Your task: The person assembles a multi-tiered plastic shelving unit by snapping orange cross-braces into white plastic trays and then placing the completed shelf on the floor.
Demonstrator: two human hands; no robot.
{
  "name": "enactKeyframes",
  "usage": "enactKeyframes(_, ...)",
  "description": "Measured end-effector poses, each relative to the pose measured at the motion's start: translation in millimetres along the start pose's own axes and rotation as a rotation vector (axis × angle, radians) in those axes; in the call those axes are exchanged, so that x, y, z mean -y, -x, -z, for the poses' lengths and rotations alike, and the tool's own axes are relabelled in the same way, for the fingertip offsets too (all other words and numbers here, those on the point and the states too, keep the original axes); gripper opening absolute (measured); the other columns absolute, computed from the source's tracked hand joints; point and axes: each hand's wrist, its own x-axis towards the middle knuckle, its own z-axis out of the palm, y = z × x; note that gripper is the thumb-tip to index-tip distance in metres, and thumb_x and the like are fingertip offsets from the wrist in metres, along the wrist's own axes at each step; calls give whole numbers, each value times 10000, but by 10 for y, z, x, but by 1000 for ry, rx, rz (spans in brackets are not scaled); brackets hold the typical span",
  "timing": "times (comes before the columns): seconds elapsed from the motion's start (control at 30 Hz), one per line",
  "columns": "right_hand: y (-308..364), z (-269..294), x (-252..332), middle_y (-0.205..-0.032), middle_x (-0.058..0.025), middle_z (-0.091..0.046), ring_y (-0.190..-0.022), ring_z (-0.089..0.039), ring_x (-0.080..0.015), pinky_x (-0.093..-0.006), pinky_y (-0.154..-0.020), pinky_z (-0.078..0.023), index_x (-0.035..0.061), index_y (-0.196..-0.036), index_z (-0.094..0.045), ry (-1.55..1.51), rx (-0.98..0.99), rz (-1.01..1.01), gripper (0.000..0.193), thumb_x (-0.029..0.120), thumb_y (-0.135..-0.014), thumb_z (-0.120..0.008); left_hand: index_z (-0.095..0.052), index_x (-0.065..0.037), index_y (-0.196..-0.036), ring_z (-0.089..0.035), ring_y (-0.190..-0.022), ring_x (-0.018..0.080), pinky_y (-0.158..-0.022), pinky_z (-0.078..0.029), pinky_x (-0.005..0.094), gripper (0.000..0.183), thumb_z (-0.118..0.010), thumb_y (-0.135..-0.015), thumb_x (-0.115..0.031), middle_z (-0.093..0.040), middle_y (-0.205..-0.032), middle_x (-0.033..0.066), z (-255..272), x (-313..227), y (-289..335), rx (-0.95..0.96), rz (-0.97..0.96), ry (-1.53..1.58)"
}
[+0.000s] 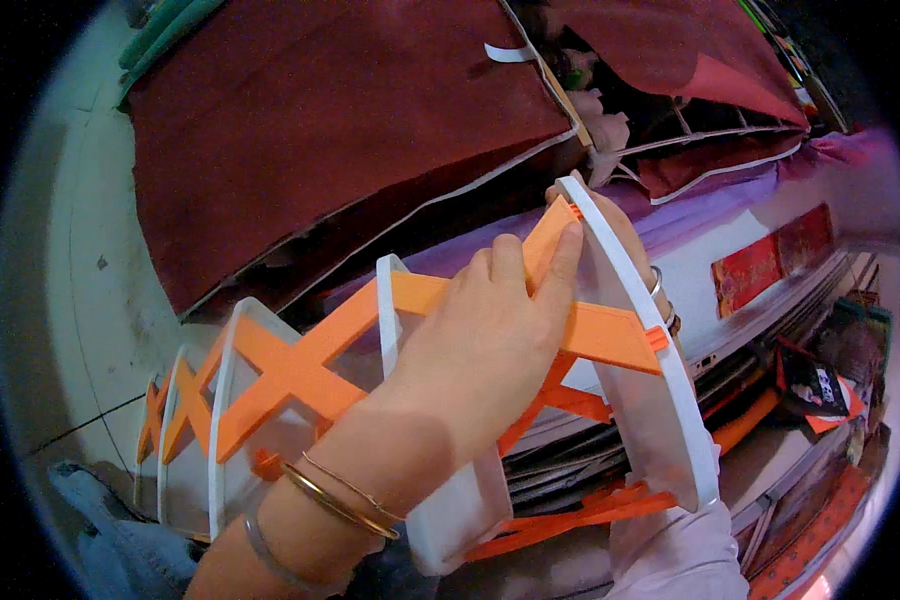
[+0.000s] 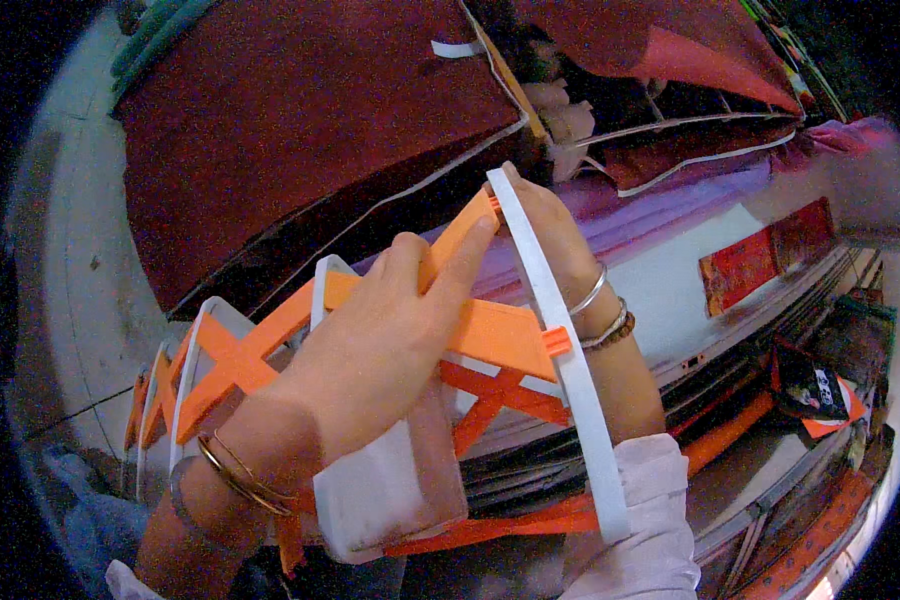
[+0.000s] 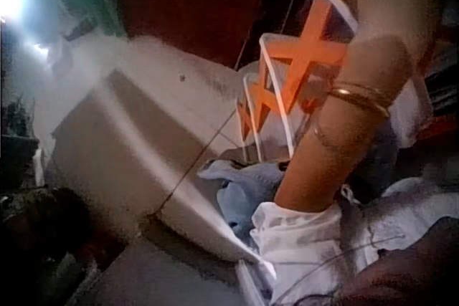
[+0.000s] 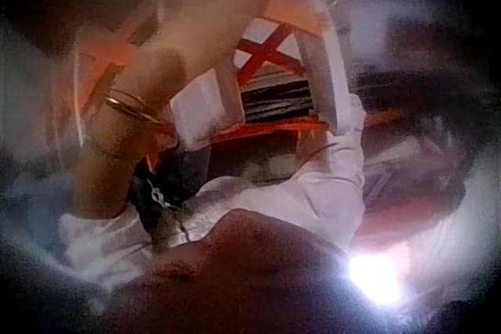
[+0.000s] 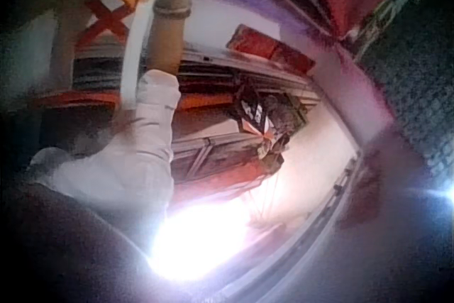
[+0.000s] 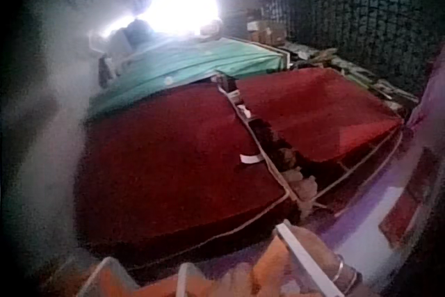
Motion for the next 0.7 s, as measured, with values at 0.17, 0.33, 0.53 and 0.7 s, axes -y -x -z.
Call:
enactKeyframes(0.17, -53, 146, 28, -780, 20, -570, -693, -516, -69, -219, -623, -428, 92, -875, -597, 54, 139, 57, 337, 360, -967, -415, -408, -87, -1306, -502, -975, 333, -856, -448, 412, 498, -459, -813, -34, -461, -1030, 224, 102, -40, -18, 97, 22, 68)
enactKeyframes(0.33, -84, 24, 61, -748, 34, -501, -667, -472, -68, -211, -631, -408, 102, -869, -515, -92, 99, -120, 270, 334, -969, -417, -499, -103, -1127, -502, -1021, 328, -892, -383, 500, 325, -501, -801, -107, -502, -1037, 205, 34, -104, -36, -201, -197, -116)
enactKeyframes(0.53, -100, -8, 92, -744, 33, -557, -656, -497, -62, -229, -606, -432, 108, -826, -584, -56, 86, -72, 309, 346, -958, -437, -515, -102, -1029, -550, -914, 256, -878, -381, 477, 239, -521, -794, -142, -564, -912, 81, 0, -154, -48, -133, -269, 38)
enactKeyframes(0.7, -175, 236, 3, -757, 21, -581, -669, -517, -66, -231, -623, -440, 105, -834, -592, -36, 165, -95, 301, 349, -948, -457, -529, -98, -998, -568, -780, 234, -840, -416, 443, 208, -523, -794, -133, -544, -815, 56, -50, -119, -66, -173, -360, 13)
